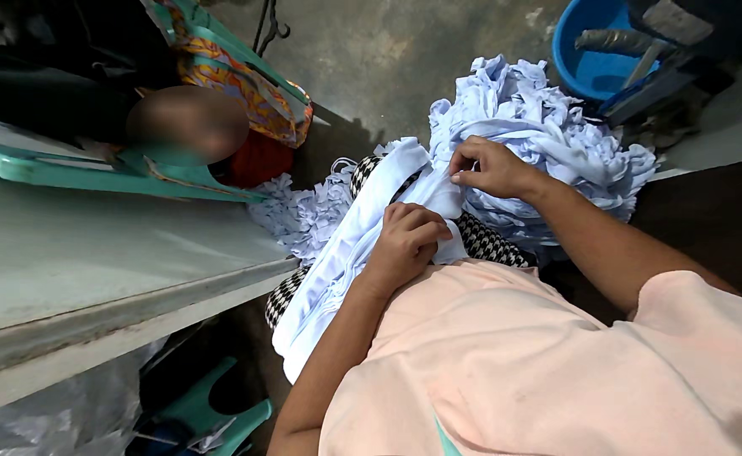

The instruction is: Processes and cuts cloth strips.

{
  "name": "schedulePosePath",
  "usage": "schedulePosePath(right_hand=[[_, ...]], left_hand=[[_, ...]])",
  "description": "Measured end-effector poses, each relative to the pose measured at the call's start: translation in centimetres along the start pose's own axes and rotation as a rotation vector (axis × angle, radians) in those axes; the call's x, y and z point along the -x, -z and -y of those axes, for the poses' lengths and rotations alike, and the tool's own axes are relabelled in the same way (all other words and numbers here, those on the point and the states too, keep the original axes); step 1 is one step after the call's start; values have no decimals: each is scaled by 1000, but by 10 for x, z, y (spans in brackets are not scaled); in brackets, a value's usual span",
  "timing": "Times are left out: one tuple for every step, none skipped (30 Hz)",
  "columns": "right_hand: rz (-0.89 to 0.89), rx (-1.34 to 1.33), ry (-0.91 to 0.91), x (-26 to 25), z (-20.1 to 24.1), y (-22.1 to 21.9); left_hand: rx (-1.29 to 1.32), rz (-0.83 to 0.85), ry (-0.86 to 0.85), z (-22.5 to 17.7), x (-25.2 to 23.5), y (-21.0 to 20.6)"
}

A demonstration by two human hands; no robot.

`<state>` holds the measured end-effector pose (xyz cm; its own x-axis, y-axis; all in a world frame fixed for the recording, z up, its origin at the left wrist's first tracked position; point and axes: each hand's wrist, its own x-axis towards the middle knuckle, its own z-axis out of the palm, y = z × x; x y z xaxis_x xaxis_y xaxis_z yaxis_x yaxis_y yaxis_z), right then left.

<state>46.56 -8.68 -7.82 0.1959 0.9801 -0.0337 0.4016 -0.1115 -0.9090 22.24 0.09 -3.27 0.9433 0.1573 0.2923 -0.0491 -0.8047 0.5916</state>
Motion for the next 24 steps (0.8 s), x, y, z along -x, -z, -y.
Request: schedulePosePath(right_hand=[[-4,0,14,0,0,0],[-7,0,33,0,0,0],[-3,-1,55,0,1,0],[5,0,82,-1,1,1],[12,4,110,-1,1,0],[17,13,130,-2,1,0],[20,27,138,-3,1,-1],[18,38,147,-4,1,-2],[17,44,153,-6,0,-3],[17,45,160,-7,0,-4],[18,48,165,-8,0,-4],[22,54,166,-8,0,-3],[21,66,166,-7,2,0],[10,84,179,-7,4,3],[0,113,205,-6,7,8],[-4,145,239,-5,11,13],[-15,179,291,-5,15,18],[-15,208,340,-6,20,23],[-6,235,385,-6,26,28],[11,256,421,-7,31,32],[33,263,441,-7,38,35],[60,258,445,-7,44,38],[82,251,441,-8,49,40],[104,227,429,-9,53,41]], left_hand=[[2,-1,0,0,0,0],[3,-2,0,0,0,0],[2,-2,1,0,0,-1],[0,-1,1,0,0,-1],[-2,1,0,0,-1,0],[-2,2,-1,0,-1,0],[1,2,-2,0,-1,-1],[5,0,-3,0,-1,-1],[7,1,-3,0,-1,-1],[7,0,-4,0,-1,-1],[7,-1,-3,0,-1,-1],[7,-3,-2,0,-1,-1],[9,-4,0,-1,-1,0],[11,-3,5,-2,-1,0],[14,-2,9,-3,-2,1],[16,-3,12,-4,-2,1],[18,-5,15,-5,-3,1],[18,-10,17,-6,-4,2],[17,-18,17,-8,-6,2],[15,-28,18,-9,-8,3],[11,-40,26,-12,-12,4],[8,-55,42,-15,-15,6],[8,-66,70,-19,-20,8],[14,-67,111,-22,-24,11]])
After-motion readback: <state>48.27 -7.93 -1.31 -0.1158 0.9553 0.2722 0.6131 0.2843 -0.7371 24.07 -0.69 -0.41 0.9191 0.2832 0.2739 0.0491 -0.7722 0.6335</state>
